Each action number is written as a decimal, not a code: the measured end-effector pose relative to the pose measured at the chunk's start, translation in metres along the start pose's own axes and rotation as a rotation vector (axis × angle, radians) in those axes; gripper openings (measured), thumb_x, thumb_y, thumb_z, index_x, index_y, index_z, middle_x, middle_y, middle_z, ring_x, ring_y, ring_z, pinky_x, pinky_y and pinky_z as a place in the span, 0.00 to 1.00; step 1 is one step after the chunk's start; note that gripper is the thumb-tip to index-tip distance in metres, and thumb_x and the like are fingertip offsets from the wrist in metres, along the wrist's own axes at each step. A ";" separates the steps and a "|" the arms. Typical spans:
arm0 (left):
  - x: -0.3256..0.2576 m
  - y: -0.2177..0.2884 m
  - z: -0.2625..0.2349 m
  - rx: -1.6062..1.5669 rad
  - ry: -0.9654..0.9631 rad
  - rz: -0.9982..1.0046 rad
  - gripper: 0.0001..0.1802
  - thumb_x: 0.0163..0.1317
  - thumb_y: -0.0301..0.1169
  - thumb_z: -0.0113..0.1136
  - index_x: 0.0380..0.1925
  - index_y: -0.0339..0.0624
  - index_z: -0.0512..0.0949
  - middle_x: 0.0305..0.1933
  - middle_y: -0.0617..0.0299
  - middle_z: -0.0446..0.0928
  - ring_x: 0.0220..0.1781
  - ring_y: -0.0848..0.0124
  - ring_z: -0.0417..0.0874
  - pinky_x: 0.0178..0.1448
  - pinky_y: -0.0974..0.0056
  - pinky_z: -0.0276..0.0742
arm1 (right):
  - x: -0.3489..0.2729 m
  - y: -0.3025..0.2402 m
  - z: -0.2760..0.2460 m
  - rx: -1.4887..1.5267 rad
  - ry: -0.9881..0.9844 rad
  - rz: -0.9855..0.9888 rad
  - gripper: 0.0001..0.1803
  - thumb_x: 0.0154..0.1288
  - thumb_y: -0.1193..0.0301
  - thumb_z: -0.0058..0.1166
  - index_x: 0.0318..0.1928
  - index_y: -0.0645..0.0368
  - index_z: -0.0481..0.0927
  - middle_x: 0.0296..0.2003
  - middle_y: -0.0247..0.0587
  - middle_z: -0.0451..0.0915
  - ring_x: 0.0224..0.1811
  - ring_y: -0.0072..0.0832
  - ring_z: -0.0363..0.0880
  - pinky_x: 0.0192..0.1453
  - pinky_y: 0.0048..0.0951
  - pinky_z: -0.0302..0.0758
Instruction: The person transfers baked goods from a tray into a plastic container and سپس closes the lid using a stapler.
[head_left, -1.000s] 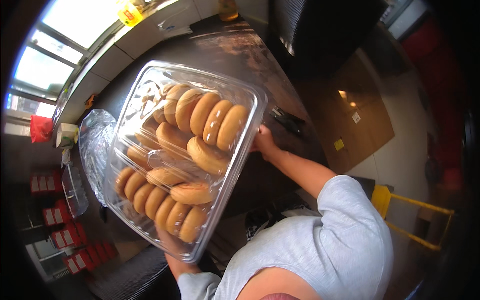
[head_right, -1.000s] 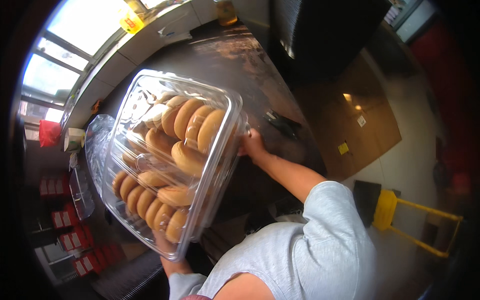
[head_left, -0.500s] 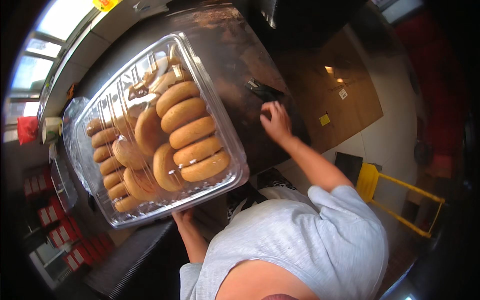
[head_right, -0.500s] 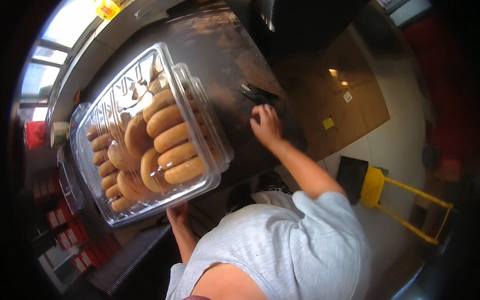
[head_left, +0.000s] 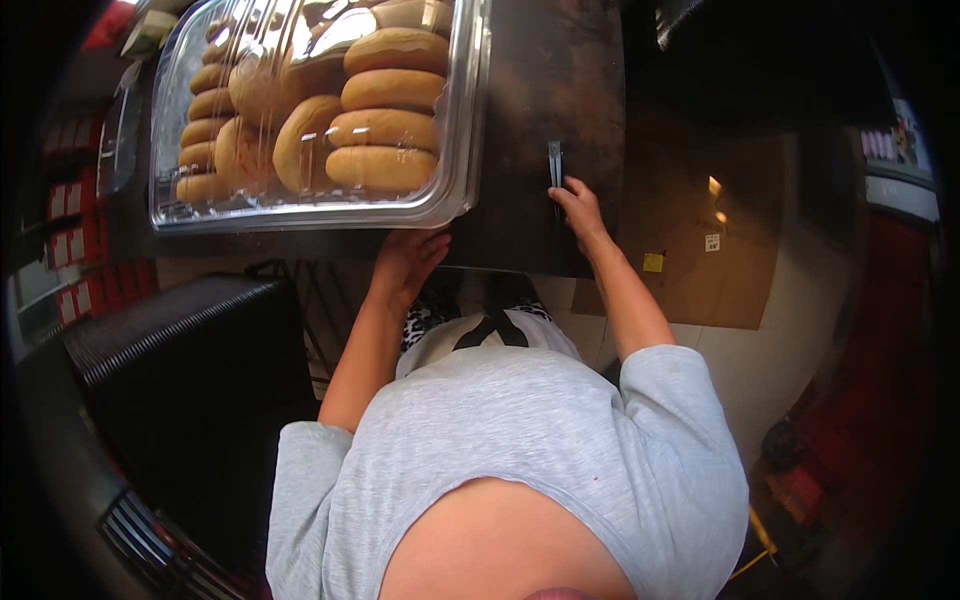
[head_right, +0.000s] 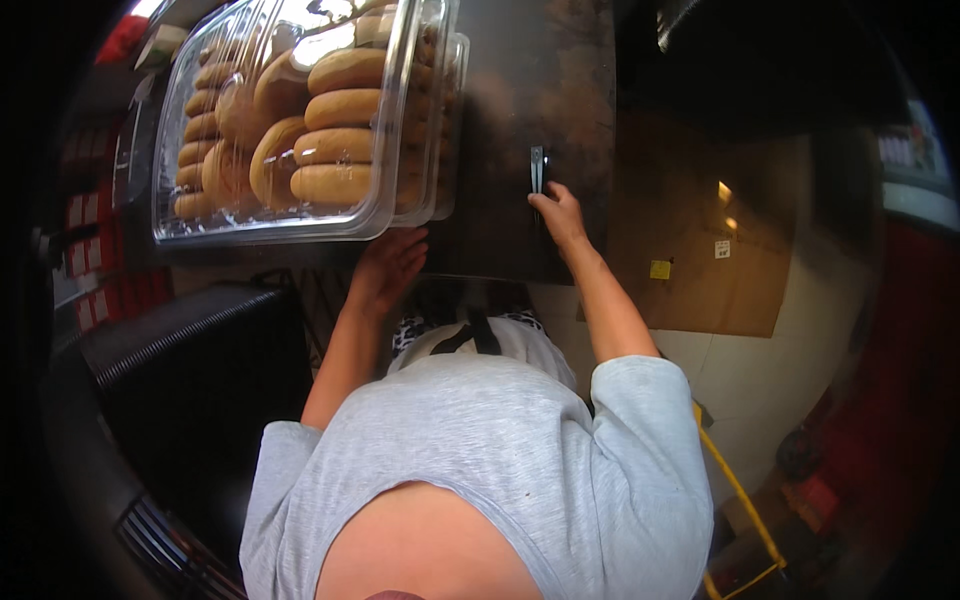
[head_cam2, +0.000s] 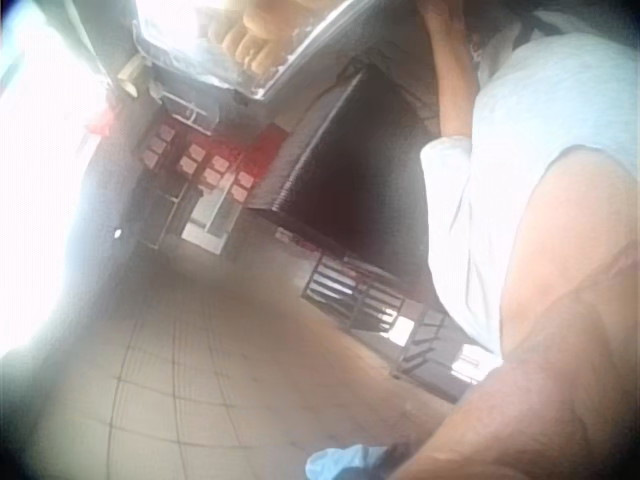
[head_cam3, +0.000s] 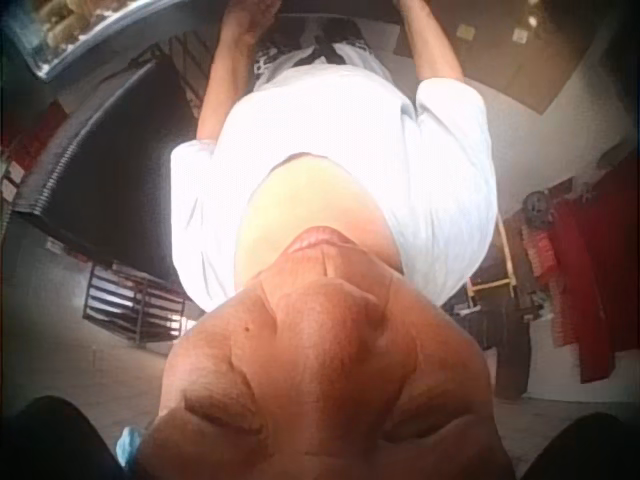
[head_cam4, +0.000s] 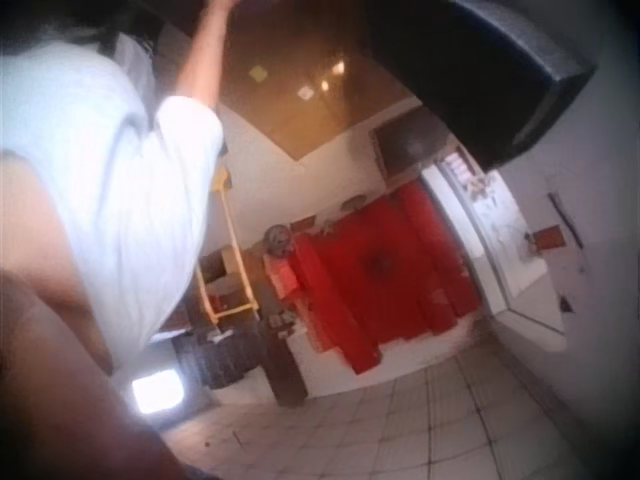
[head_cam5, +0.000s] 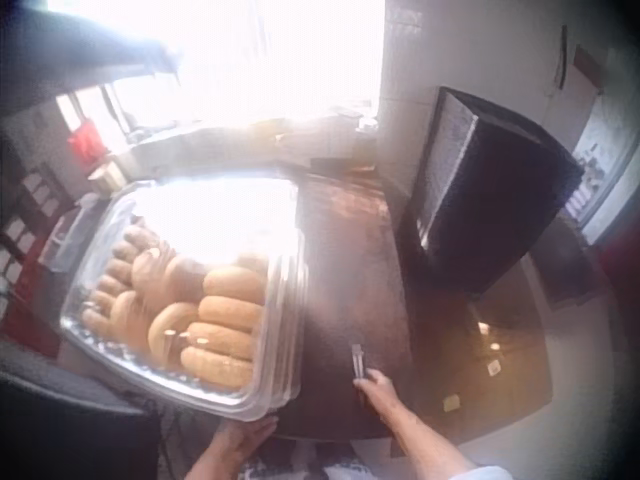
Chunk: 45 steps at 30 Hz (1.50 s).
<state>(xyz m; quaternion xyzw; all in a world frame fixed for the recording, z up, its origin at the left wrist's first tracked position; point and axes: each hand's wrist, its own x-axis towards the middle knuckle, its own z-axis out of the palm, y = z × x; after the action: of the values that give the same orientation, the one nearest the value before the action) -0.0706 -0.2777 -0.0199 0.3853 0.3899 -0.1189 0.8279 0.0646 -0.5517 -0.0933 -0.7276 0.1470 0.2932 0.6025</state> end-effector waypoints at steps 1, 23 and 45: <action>0.001 -0.002 0.010 0.023 -0.001 0.002 0.18 0.66 0.31 0.58 0.55 0.43 0.72 0.57 0.54 0.78 0.54 0.65 0.80 0.58 0.60 0.77 | -0.025 -0.006 0.002 0.234 -0.156 0.134 0.27 0.57 0.67 0.58 0.57 0.58 0.70 0.43 0.44 0.79 0.47 0.36 0.81 0.49 0.39 0.78; 0.057 -0.046 0.026 -0.074 0.176 0.116 0.10 0.62 0.29 0.63 0.42 0.46 0.77 0.41 0.63 0.82 0.42 0.69 0.84 0.50 0.60 0.81 | -0.096 -0.002 0.079 -0.445 -0.222 -0.371 0.39 0.51 0.78 0.52 0.68 0.61 0.63 0.61 0.57 0.71 0.66 0.48 0.69 0.68 0.37 0.66; 0.054 -0.045 0.028 0.072 0.149 0.170 0.08 0.63 0.28 0.61 0.43 0.45 0.77 0.41 0.62 0.82 0.42 0.70 0.83 0.45 0.64 0.79 | -0.093 -0.003 0.089 -0.680 -0.065 -0.234 0.19 0.59 0.58 0.63 0.40 0.62 0.81 0.33 0.53 0.84 0.39 0.48 0.83 0.44 0.41 0.76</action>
<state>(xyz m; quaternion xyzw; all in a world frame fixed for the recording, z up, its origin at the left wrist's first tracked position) -0.0413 -0.3225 -0.0728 0.4543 0.4116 -0.0333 0.7894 -0.0290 -0.4781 -0.0435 -0.8886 -0.0626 0.2775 0.3597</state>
